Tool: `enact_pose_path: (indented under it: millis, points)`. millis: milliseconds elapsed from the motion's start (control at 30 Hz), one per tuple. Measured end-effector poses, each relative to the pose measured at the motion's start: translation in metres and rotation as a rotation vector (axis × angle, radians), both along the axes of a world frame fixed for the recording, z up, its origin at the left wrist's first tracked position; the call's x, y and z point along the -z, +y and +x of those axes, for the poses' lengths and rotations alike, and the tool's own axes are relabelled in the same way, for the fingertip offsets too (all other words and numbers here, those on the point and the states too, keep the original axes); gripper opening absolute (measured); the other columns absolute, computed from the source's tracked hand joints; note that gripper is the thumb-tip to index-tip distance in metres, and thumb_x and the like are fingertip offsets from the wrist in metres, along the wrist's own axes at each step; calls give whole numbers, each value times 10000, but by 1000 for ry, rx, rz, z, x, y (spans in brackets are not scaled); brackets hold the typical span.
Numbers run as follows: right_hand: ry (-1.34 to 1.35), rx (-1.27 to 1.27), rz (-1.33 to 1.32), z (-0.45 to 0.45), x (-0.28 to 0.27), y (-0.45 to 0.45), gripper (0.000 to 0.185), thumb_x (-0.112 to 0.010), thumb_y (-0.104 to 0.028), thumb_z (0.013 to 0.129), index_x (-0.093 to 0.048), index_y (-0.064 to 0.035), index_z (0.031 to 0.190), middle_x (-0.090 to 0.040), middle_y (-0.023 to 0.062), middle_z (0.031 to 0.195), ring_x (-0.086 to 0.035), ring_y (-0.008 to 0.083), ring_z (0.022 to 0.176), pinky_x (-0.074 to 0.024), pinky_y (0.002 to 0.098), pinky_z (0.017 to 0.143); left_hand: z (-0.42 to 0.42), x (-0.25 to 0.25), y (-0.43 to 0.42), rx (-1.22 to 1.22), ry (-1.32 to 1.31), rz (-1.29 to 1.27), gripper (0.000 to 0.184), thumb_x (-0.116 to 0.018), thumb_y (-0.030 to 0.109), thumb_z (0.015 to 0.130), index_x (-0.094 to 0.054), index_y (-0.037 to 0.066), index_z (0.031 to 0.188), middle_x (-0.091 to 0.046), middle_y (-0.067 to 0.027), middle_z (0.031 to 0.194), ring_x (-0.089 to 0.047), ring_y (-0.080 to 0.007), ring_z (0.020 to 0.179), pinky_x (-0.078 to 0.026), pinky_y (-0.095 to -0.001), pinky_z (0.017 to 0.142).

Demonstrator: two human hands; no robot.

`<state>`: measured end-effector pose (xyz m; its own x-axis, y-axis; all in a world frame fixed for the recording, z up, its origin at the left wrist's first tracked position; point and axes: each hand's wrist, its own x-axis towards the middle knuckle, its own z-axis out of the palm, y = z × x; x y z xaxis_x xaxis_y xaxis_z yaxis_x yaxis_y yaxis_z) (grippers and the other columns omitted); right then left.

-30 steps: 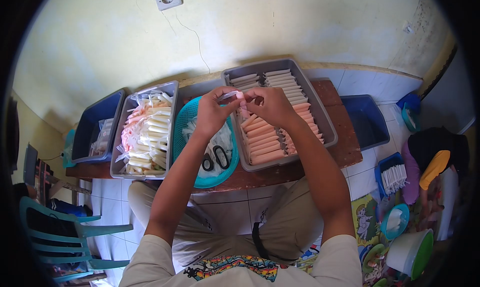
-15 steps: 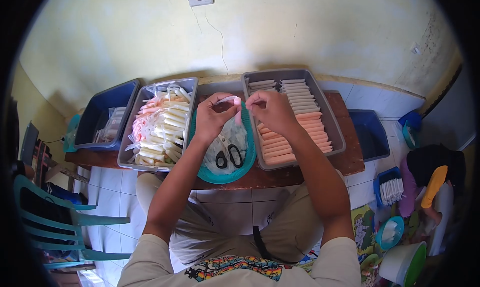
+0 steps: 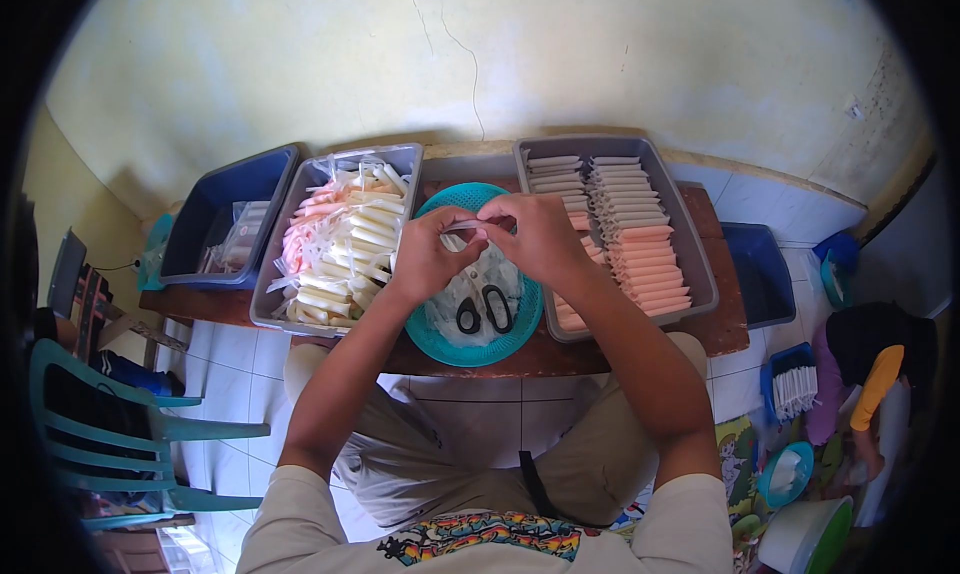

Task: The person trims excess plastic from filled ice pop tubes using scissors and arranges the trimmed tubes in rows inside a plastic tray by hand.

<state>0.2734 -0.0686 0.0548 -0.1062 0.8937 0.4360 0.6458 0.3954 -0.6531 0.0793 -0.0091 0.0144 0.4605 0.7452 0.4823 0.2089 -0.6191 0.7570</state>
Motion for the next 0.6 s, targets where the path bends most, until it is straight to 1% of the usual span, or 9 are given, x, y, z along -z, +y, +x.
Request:
enact_pose_path:
  millis: [100,167,200,267,400,467,500,567,600]
  points:
    - [86,-38,-15,-8,10,4,219,-819,-61,868,-784,6,1074,-799,167,947,-795,249,817,-623,350,748,-6,12,2,17,-32,-13,238,-865,98,868,-756,12,1060,-795,-162,969,-790,-263,869,-615,-370,788]
    - [155,-14,-48,-9,18,8,220,-799,-63,875,-781,16,1079,-800,167,954,-797,246,836,-628,349,755,-7,16,2,-13,-41,-19,351,-867,107,873,-685,13,1157,-796,-159,966,-788,-256,862,-610,-375,772]
    - [154,-17,-54,-9,18,8,220,-799,-63,875,-781,16,1079,-800,167,954,-797,246,836,-628,349,755,-7,15,-1,-16,-41,-26,351,-867,107,873,-685,13,1157,-796,-159,966,-788,-256,862,-610,-375,772]
    - [118,-13,-78,-11,18,8,224,-786,-82,885,-784,11,1090,-799,169,970,-796,241,848,-626,341,759,-10,12,-6,-74,-5,-128,450,-871,95,877,-609,13,1232,-809,-107,957,-781,-164,913,-599,-325,829]
    - [140,18,-154,-5,33,13,232,-786,-103,890,-784,15,1090,-797,165,993,-788,204,840,-615,321,761,-13,15,-9,-95,-40,-170,483,-867,97,889,-556,20,1251,-810,-99,939,-775,-157,887,-592,-318,810]
    - [390,-67,-212,-2,44,17,207,-781,-129,930,-786,19,1075,-799,121,1004,-760,146,829,-597,294,769,-14,18,-8,-68,-43,-146,478,-870,107,898,-561,31,1254,-810,-99,937,-760,-144,857,-588,-309,803]
    - [391,-66,-216,-2,43,17,207,-781,-129,930,-786,19,1075,-799,121,1004,-760,146,829,-597,294,769,-15,19,-8,-68,-41,-150,478,-870,107,898,-561,31,1254,-810,-99,937,-760,-144,857,-588,-309,803]
    - [540,-74,-327,-2,36,13,207,-768,-170,984,-788,19,1067,-794,66,975,-727,99,843,-577,270,764,-17,22,-7,-69,-52,-137,422,-868,107,907,-616,31,1238,-810,-90,928,-741,-130,828,-581,-297,787]
    - [542,-74,-330,-2,35,13,207,-768,-170,984,-788,19,1067,-794,66,975,-727,99,843,-577,270,764,-17,23,-7,-70,-51,-140,422,-868,107,907,-616,31,1238,-810,-90,928,-741,-130,828,-581,-297,787]
